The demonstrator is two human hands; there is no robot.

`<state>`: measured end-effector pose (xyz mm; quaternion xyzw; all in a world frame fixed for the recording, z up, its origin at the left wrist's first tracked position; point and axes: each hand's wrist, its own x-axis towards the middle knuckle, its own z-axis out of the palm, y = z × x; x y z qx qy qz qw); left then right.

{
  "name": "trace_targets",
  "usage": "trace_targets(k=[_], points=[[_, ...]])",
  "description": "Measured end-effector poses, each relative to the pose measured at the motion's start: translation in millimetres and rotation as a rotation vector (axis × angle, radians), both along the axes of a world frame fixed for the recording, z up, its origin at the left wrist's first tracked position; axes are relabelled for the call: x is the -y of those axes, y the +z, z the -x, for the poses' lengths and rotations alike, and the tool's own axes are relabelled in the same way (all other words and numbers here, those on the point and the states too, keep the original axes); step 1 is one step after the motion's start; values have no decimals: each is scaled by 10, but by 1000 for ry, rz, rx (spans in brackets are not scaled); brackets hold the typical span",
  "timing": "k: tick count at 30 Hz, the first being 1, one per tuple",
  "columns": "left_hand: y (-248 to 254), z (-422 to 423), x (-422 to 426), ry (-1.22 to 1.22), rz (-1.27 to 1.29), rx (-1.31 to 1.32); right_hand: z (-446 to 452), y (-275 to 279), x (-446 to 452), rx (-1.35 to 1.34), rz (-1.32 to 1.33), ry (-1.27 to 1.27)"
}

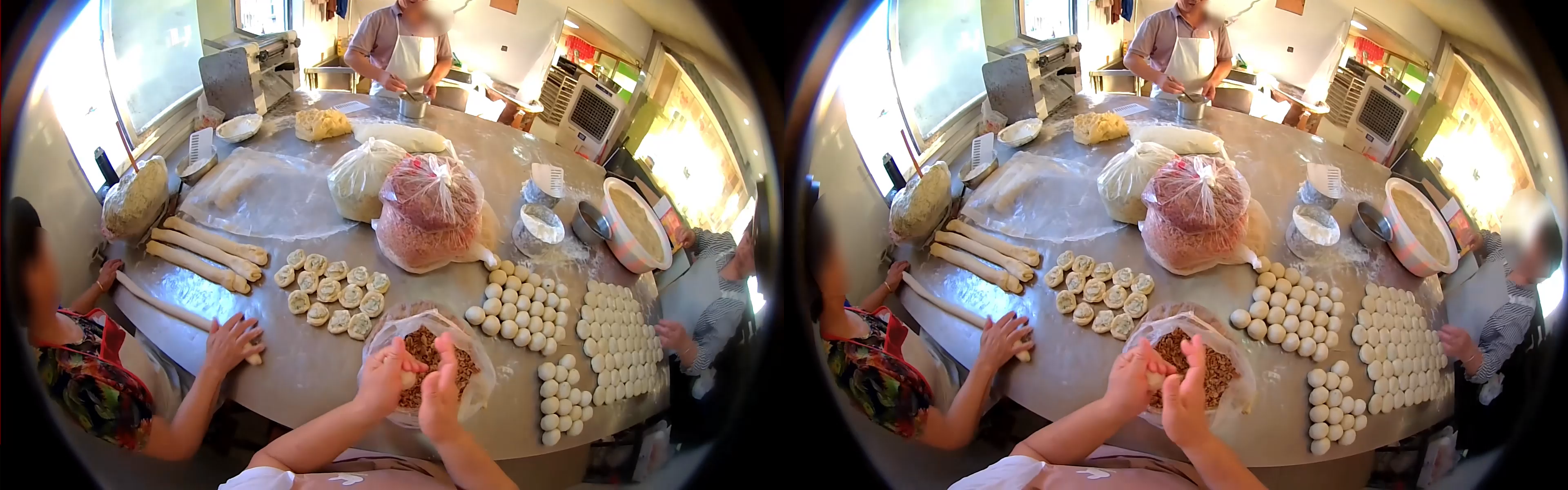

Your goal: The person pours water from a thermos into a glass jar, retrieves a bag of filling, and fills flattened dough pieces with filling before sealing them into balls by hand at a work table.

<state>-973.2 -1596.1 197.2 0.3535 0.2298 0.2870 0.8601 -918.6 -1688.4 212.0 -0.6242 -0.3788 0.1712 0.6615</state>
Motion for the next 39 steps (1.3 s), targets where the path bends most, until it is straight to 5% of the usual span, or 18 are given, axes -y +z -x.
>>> trace_targets(k=[3,4,8,13,18,20,22,23,24,27,29,32,36,39], points=[[52,14,5,71,-136,-140,122,-95,-16,-191,-35,102],[-141,7,-38,63,-449,-54,151,-77,-56,-231,-88,100],[17,9,-6,-38,-214,184,49,-31,18,-282,-19,-7],[152,123,-46,-307,-425,222,8,-58,134,-341,76,134],[-28,100,-76,-219,-477,166,22,48,72,119,93,38],[93,47,-62,-103,-603,129,41,52,50,96,110,-30],[548,-34,83,24,27,100,15,-15,95,-174,101,50],[564,5,87,-21,75,44,-33,-62,154,-436,79,157],[580,43,90,-65,123,-11,-35,23,134,-419,99,139],[209,164,-28,-351,-400,-28,-96,-89,190,-365,123,273],[-10,71,-79,-215,-595,270,-69,-111,166,-244,104,254],[-120,122,-127,-272,-550,156,79,-53,13,-136,40,85],[-18,92,46,-209,-137,257,-66,-3,171,-503,72,206],[-143,93,-60,-291,-676,158,-88,-204,288,-485,258,270]])
